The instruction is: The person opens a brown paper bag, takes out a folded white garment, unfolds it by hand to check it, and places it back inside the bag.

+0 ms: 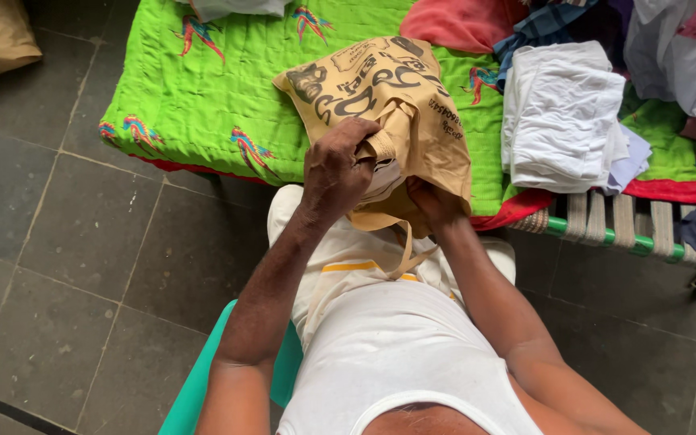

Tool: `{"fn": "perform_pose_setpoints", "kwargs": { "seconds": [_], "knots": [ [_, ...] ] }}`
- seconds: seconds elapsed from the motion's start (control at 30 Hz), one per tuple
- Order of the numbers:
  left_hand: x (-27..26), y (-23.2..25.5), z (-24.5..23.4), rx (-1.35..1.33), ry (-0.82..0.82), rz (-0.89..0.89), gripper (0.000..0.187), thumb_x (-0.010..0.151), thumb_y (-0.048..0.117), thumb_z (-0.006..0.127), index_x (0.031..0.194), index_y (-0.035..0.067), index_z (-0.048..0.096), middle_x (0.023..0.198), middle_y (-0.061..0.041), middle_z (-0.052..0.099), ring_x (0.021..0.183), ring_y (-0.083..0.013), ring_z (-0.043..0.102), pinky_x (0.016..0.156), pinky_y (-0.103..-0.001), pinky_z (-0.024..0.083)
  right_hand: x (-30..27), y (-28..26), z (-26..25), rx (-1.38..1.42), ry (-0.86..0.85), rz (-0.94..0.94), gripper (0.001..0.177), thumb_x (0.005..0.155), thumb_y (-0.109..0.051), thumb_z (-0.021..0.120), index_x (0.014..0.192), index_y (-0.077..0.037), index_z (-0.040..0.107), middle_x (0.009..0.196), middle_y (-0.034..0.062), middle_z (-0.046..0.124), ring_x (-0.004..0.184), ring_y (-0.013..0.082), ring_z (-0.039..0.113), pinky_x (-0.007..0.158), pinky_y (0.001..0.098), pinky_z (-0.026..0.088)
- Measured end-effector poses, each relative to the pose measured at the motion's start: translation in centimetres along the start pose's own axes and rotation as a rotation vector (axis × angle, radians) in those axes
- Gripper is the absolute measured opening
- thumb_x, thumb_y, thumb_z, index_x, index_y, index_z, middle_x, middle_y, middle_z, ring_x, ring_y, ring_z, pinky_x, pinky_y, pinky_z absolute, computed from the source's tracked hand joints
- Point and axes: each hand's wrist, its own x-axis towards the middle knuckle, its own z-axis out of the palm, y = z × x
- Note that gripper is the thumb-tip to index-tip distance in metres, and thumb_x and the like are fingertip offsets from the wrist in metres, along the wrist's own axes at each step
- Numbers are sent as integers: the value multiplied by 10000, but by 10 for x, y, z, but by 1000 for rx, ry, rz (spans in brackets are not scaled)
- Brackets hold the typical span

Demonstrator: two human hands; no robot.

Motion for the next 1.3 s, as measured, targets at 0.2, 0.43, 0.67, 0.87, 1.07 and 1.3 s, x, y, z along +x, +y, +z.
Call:
{"fn": "perform_pose_setpoints", "kwargs": {
  "seconds": [0.2, 0.43, 0.67, 0.87, 1.07, 1.3],
  "knots": [
    [6, -3, -6, 42, 15, -38, 249, 840, -35, 664, 1074, 47, 688, 1057, -130, 737, 1003, -333, 725, 859, -411, 581, 13, 11, -5, -87, 92, 67, 308, 1066, -180, 632, 1342, -47, 601, 1315, 132, 668, 1229, 288, 638, 1083, 419, 515],
    [-15, 6, 17, 338, 18, 116, 226, 789, 6, 663, 999, 81, 701, 864, -122, 673, 801, -315, 693, 687, -428, 557, 23, 42, 8, -132, 81, 134, 320, 1061, -204, 612, 1342, -53, 596, 1315, 130, 664, 1223, 289, 635, 1074, 425, 515],
    [-28, 10, 61, 406, -80, 318, 173, 869, 84, 681, 1033, 68, 734, 785, -62, 632, 671, -226, 663, 595, -369, 533, 10, 70, 12, -201, 62, 218, 333, 1057, -228, 591, 1343, -59, 591, 1315, 128, 659, 1216, 290, 633, 1064, 431, 516],
    [-42, 22, 62, 232, -141, 318, 253, 901, 23, 681, 1140, 68, 751, 683, -29, 636, 568, -174, 641, 501, -342, 499, 1, 55, 5, -280, 114, 226, 345, 1053, -249, 573, 1344, -64, 587, 1315, 126, 655, 1210, 291, 631, 1057, 436, 516],
    [-46, 29, 54, 186, -143, 329, 287, 884, 48, 705, 1166, 86, 745, 695, -45, 629, 602, -197, 645, 534, -348, 509, 9, 42, 27, -265, 32, 181, 358, 1049, -270, 555, 1345, -69, 582, 1315, 125, 650, 1205, 292, 630, 1049, 441, 517],
    [-13, -26, 53, 262, -22, 388, 310, 859, 81, 676, 1169, 85, 695, 857, -75, 706, 684, -227, 685, 581, -364, 531, 50, 79, 67, -238, -110, 191, 374, 1045, -294, 535, 1346, -75, 577, 1315, 123, 645, 1198, 293, 627, 1040, 447, 517]
  ]
}}
